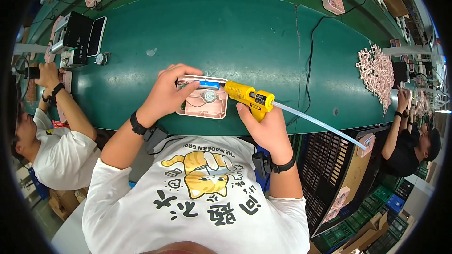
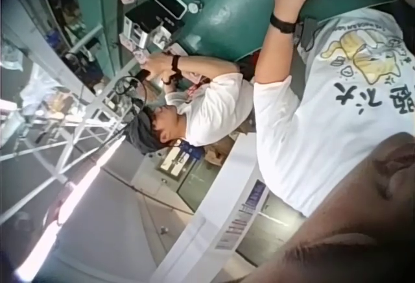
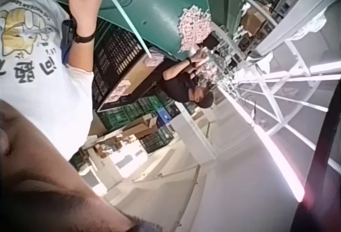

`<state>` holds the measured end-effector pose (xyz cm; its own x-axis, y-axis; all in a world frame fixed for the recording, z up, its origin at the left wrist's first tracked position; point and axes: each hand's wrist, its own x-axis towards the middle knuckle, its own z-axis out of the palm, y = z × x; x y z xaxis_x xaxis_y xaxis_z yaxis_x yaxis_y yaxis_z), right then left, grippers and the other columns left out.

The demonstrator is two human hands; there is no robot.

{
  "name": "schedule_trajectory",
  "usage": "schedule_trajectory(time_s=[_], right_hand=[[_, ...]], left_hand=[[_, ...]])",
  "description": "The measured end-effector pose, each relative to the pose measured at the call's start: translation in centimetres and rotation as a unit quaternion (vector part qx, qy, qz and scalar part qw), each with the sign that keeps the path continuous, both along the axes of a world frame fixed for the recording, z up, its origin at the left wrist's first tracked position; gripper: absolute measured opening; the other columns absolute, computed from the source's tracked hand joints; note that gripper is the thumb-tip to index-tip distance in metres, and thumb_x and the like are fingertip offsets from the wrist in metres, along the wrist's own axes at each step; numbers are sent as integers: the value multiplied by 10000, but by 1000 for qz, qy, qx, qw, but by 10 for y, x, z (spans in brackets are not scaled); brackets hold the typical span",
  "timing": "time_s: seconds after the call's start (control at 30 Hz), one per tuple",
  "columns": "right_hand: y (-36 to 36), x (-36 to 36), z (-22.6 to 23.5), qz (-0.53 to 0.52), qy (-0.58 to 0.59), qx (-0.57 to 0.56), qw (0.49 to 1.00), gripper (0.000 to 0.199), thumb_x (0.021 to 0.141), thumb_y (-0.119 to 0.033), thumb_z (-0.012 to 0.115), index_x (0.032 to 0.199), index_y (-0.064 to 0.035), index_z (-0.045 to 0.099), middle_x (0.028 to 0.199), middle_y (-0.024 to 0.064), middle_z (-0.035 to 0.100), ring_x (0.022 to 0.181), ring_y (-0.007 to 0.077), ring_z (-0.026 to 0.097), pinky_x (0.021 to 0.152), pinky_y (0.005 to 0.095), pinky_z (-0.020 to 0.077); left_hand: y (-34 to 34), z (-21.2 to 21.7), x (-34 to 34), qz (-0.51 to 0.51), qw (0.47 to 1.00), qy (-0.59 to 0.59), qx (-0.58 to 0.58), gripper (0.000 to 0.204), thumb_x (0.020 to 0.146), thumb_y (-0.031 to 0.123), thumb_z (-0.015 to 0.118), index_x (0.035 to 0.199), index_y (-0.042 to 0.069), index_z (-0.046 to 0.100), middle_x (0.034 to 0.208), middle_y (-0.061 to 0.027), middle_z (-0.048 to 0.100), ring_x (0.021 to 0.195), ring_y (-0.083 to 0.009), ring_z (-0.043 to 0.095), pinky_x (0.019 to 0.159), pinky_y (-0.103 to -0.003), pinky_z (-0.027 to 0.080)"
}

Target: The person applies glue to the interior of a pink case, presses a battery and a motor into it, and then repeats the process for another case before fastening a wrist strap.

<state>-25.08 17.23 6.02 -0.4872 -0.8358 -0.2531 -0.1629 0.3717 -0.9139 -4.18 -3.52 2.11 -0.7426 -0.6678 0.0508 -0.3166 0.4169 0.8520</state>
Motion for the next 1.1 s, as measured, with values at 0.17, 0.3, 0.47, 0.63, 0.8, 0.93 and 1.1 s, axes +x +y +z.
schedule_trajectory(time_s=[0.17, 0.3, 0.47, 0.63, 0.8, 0.93, 1.1], right_hand=[[-3, 0, 1, 8, 17, 37, 999, 304, 1009, -203, 815, 1187, 36, 755, 877, 35, 747, 764, 103, 651, 705, 297, 536], [2, 3, 12, 11, 44, 74, 996, 298, 1005, -201, 825, 1176, 33, 758, 880, 22, 741, 765, 95, 647, 701, 289, 533], [14, 6, 11, 12, 41, 80, 996, 282, 987, -206, 841, 1115, 27, 748, 877, 27, 745, 764, 105, 670, 698, 291, 540], [7, 8, 9, 4, 21, 75, 997, 288, 957, -218, 865, 1051, 22, 737, 867, 41, 758, 757, 126, 700, 705, 299, 553], [5, 11, 14, -23, 18, 76, 997, 288, 945, -212, 874, 1054, 18, 738, 869, 50, 762, 753, 132, 698, 712, 304, 557], [8, 9, 25, 41, 89, 165, 981, 294, 950, -205, 860, 1096, 24, 749, 878, 72, 769, 761, 155, 711, 717, 325, 566], [-13, 24, 17, 69, 54, 4, 996, 284, 957, -206, 854, 1101, 16, 748, 859, 67, 747, 754, 157, 692, 711, 322, 559]], left_hand=[[-19, -5, -5, -51, 992, -31, 112, 149, 985, 43, 804, 1132, 27, 786, 1030, -91, 778, 1001, -225, 734, 903, -366, 566], [-17, -8, -3, -50, 993, -19, 107, 114, 983, 126, 814, 1092, 96, 800, 998, -44, 769, 975, -259, 708, 939, -410, 508], [-14, -12, 0, -54, 997, 3, 61, 124, 986, 34, 801, 1109, 22, 787, 1036, -86, 787, 952, -211, 722, 875, -351, 563], [-13, -16, 1, -46, 998, -7, 51, 124, 981, 63, 802, 1105, 62, 799, 1035, -50, 777, 961, -216, 682, 917, -374, 495], [-15, -16, 2, -56, 995, 1, 84, 142, 1005, 146, 780, 1143, 142, 814, 1071, 13, 759, 1039, -202, 647, 1036, -395, 370], [-10, -10, 7, -70, 997, -20, 16, 225, 997, 119, 737, 1210, 154, 799, 1125, 26, 757, 1078, -194, 635, 1047, -394, 352], [-10, -3, 12, -102, 994, -30, -14, 412, 921, 32, 666, 1301, 161, 758, 1224, 30, 748, 1144, -195, 614, 1047, -394, 344]])
